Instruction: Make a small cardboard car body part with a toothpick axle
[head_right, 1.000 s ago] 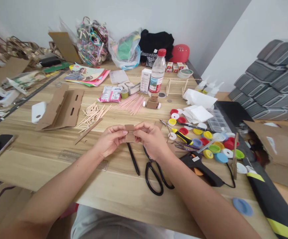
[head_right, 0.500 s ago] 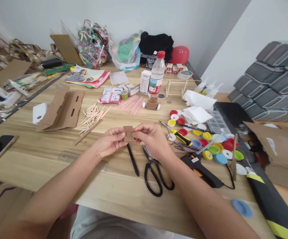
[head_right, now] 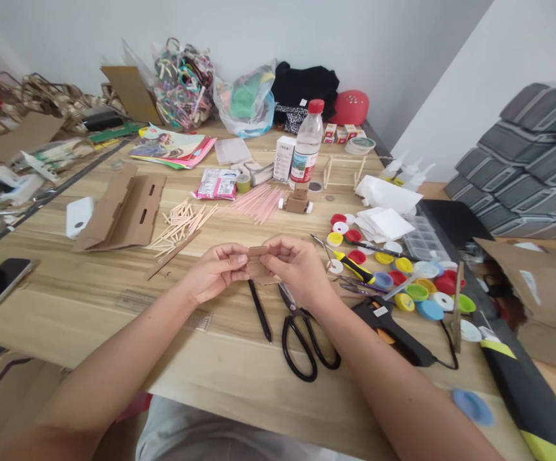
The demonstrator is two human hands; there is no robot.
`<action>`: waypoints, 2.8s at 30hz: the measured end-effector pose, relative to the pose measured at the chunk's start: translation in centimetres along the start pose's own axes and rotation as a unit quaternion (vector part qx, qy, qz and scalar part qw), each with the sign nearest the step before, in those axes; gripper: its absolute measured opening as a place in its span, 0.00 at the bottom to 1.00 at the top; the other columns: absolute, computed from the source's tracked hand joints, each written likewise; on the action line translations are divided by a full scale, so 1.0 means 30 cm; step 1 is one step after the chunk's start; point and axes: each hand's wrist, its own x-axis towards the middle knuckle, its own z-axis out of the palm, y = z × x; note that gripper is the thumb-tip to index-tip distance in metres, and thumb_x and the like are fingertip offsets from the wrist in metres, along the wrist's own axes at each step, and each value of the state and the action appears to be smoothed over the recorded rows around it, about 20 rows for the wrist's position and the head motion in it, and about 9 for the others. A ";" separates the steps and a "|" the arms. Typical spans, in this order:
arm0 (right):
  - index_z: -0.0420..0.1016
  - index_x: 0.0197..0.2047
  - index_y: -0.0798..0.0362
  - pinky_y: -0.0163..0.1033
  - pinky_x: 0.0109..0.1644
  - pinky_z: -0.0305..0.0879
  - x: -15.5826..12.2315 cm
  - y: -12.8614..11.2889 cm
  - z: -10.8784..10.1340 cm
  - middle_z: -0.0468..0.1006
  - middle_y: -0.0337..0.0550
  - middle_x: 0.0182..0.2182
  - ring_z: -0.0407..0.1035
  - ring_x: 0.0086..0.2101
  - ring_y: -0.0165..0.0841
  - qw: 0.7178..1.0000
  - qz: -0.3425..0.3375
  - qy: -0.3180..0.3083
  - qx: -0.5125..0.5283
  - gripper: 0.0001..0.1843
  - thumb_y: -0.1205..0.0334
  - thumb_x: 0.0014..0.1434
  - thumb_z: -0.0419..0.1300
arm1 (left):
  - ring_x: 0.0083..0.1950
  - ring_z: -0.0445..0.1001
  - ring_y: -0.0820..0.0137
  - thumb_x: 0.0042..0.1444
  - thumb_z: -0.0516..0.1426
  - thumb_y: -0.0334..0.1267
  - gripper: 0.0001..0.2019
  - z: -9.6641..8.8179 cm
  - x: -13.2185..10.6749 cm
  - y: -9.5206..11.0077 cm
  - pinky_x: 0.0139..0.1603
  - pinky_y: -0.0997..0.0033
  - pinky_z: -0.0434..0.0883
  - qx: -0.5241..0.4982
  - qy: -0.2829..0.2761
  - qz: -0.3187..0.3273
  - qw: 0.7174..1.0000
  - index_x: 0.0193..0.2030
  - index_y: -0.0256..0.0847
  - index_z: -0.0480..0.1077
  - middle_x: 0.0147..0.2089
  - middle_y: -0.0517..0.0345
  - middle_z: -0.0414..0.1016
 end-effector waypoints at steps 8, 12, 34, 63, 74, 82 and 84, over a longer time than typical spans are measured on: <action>0.81 0.25 0.49 0.38 0.29 0.67 -0.002 0.026 0.000 0.82 0.40 0.23 0.73 0.25 0.34 0.991 -0.058 0.007 -0.122 0.03 0.62 0.45 0.65 | 0.26 0.80 0.70 0.42 0.78 0.47 0.19 -0.029 0.013 -0.019 0.33 0.72 0.80 0.033 -0.048 -0.072 0.996 0.31 0.36 0.79 0.25 0.57 0.78; 0.81 0.22 0.47 0.39 0.29 0.67 -0.009 0.013 0.007 0.83 0.40 0.23 0.73 0.24 0.34 0.981 -0.094 0.001 -0.169 0.07 0.65 0.47 0.62 | 0.25 0.79 0.71 0.30 0.80 0.51 0.25 -0.039 0.011 -0.006 0.28 0.76 0.76 0.050 -0.093 -0.101 0.989 0.28 0.37 0.78 0.23 0.57 0.78; 0.74 0.23 0.49 0.34 0.27 0.70 0.006 -0.031 -0.009 0.76 0.35 0.16 0.71 0.20 0.30 0.976 0.100 -0.045 -0.190 0.16 0.52 0.48 0.75 | 0.29 0.78 0.69 0.48 0.71 0.47 0.15 -0.030 0.014 -0.024 0.33 0.70 0.77 0.283 -0.040 0.130 0.950 0.29 0.37 0.78 0.28 0.56 0.80; 0.70 0.26 0.48 0.35 0.27 0.61 0.006 -0.015 -0.030 0.70 0.33 0.14 0.66 0.18 0.31 0.949 0.018 -0.098 -0.298 0.13 0.54 0.62 0.57 | 0.26 0.78 0.71 0.51 0.71 0.50 0.18 -0.014 0.003 -0.039 0.30 0.72 0.75 0.271 -0.031 0.125 0.954 0.31 0.39 0.73 0.26 0.59 0.78; 0.69 0.27 0.48 0.35 0.30 0.58 0.007 -0.018 -0.030 0.66 0.31 0.15 0.62 0.20 0.29 0.941 -0.032 -0.134 -0.310 0.15 0.54 0.64 0.54 | 0.23 0.77 0.71 0.45 0.72 0.58 0.24 -0.002 -0.010 -0.023 0.28 0.73 0.73 0.274 -0.027 0.126 0.953 0.28 0.39 0.71 0.23 0.59 0.77; 0.68 0.26 0.48 0.36 0.29 0.57 0.002 -0.024 -0.020 0.67 0.32 0.15 0.62 0.21 0.30 0.942 -0.036 -0.124 -0.309 0.13 0.57 0.62 0.54 | 0.23 0.77 0.70 0.46 0.71 0.60 0.25 -0.002 -0.017 -0.015 0.28 0.73 0.73 0.285 -0.040 0.129 0.949 0.28 0.39 0.71 0.22 0.59 0.76; 0.67 0.25 0.48 0.36 0.29 0.57 0.001 -0.025 -0.018 0.67 0.32 0.15 0.62 0.21 0.30 0.942 -0.037 -0.123 -0.311 0.13 0.59 0.62 0.54 | 0.23 0.77 0.70 0.46 0.71 0.60 0.25 -0.002 -0.017 -0.015 0.28 0.72 0.73 0.283 -0.041 0.126 0.950 0.28 0.39 0.71 0.21 0.59 0.76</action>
